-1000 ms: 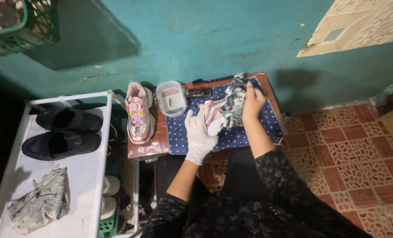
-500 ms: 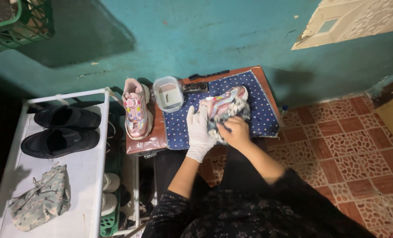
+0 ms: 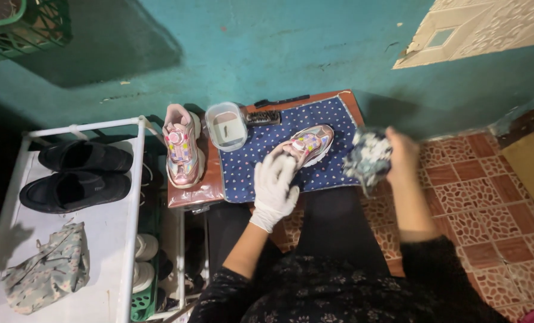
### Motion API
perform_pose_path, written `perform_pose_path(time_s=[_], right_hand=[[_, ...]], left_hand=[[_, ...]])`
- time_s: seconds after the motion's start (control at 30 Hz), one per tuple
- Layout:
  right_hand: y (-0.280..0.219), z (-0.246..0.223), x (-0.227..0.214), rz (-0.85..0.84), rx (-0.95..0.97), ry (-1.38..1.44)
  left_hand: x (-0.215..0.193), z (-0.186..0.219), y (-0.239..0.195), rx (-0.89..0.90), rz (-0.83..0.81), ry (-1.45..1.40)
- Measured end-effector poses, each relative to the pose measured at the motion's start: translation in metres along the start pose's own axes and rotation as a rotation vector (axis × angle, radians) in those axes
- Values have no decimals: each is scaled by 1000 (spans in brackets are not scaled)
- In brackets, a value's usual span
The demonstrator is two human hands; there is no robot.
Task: The person is cleaning a pink and white sneaker with a patterned cloth. They wipe the upper, sides, and sole of the shoe while seated on the floor.
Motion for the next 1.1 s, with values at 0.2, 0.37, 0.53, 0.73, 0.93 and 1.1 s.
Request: perform_pose_path(time_s=[0.2,0.37,0.53,0.73,0.93,1.1], right_hand=[[10,-72,3,258,307,576],[19,-127,24,262,91,355],[56,-16,121,-133,96,487],[64,53,186,-299,-172,-173],[93,68,178,-131,-129,-84],[128,19,160,0,-11,37]], left_hand=[[37,-69,-34,-353,82,-211],[40,-69,-22,-1162,38,-1152],[47,-74,-28,-874,34,-744],[58,-90,-43,-808,-6,-459],[54,-83,-48,-735,16,-442],[49,-79,-45,-659,67,-397]])
Point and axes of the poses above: each hand's wrist, its own y-axis towards the middle knuckle, its own x-axis out of the palm, z = x × y, the point moved 3 cm from there along y, towards the middle knuckle, and after that the axes turned 3 degrees about -y, right-handed, at the moved point
